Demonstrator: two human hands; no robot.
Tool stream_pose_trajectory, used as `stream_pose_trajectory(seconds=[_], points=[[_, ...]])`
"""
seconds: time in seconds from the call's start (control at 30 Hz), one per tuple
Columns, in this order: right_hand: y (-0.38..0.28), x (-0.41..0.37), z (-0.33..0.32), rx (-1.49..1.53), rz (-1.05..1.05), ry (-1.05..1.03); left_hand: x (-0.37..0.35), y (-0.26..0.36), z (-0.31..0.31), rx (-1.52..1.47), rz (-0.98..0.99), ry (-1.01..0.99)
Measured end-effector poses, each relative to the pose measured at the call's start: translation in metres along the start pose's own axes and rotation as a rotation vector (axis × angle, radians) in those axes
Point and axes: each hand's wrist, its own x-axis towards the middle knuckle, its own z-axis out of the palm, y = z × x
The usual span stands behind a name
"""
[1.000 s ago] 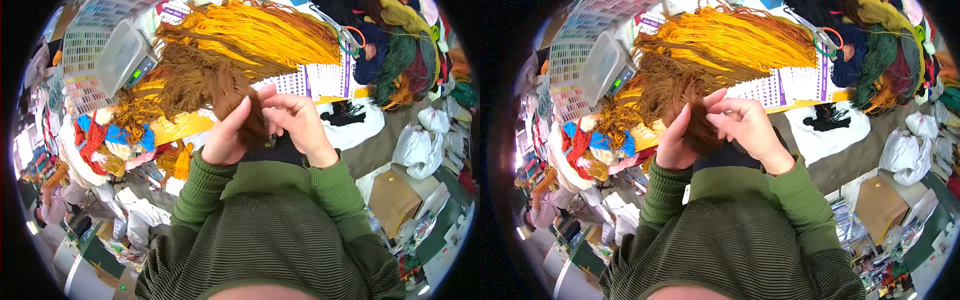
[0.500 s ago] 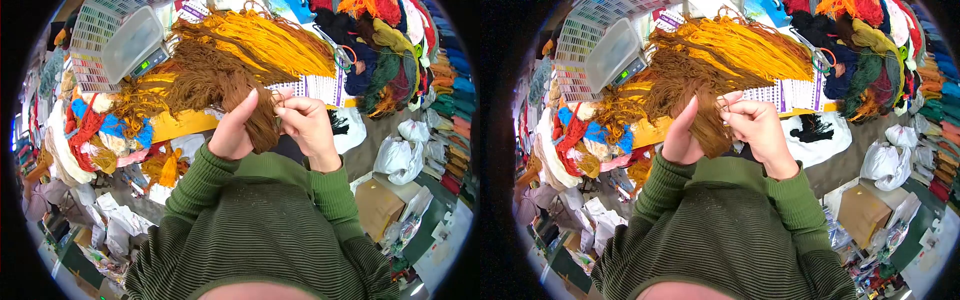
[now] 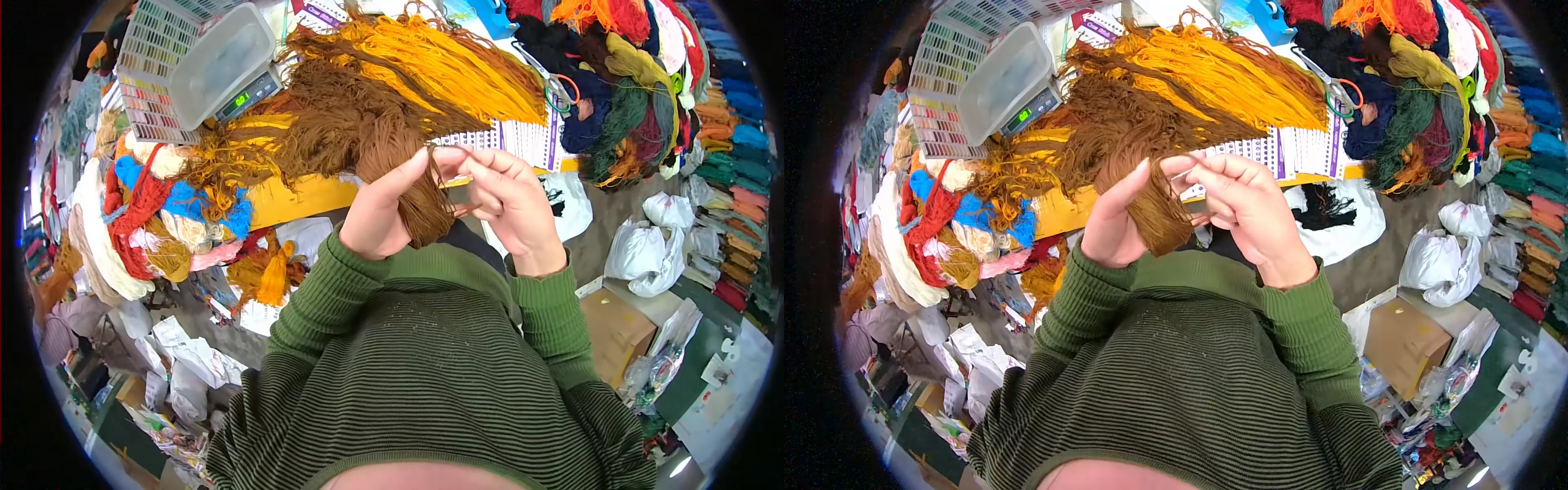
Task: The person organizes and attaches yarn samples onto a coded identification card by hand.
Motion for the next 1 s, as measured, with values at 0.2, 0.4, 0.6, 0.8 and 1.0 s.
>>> stream_pose_trajectory(seconds=[0.2,0.4,0.6,0.8,1.0], points=[[0.019,0.001,0.004,-0.237,-0.006,0.124,-0.003,0.005,0.001,0.210,0.012,-0.006],[0.011,0.000,0.008,-0.118,-0.008,0.080,-0.004,0.010,0.000,0.038,-0.038,-0.065],[0.015,0.003,0.001,-0.083,-0.052,-0.035,-0.003,0.007,-0.015,0.083,0.044,-0.101],[0.012,0.004,-0.004,0.024,-0.008,-0.164,-0.009,0.013,-0.006,-0.058,0.004,-0.055],[0.013,0.001,0.012,-0.291,0.021,0.018,-0.007,0.013,-0.004,-0.002,-0.023,0.005]])
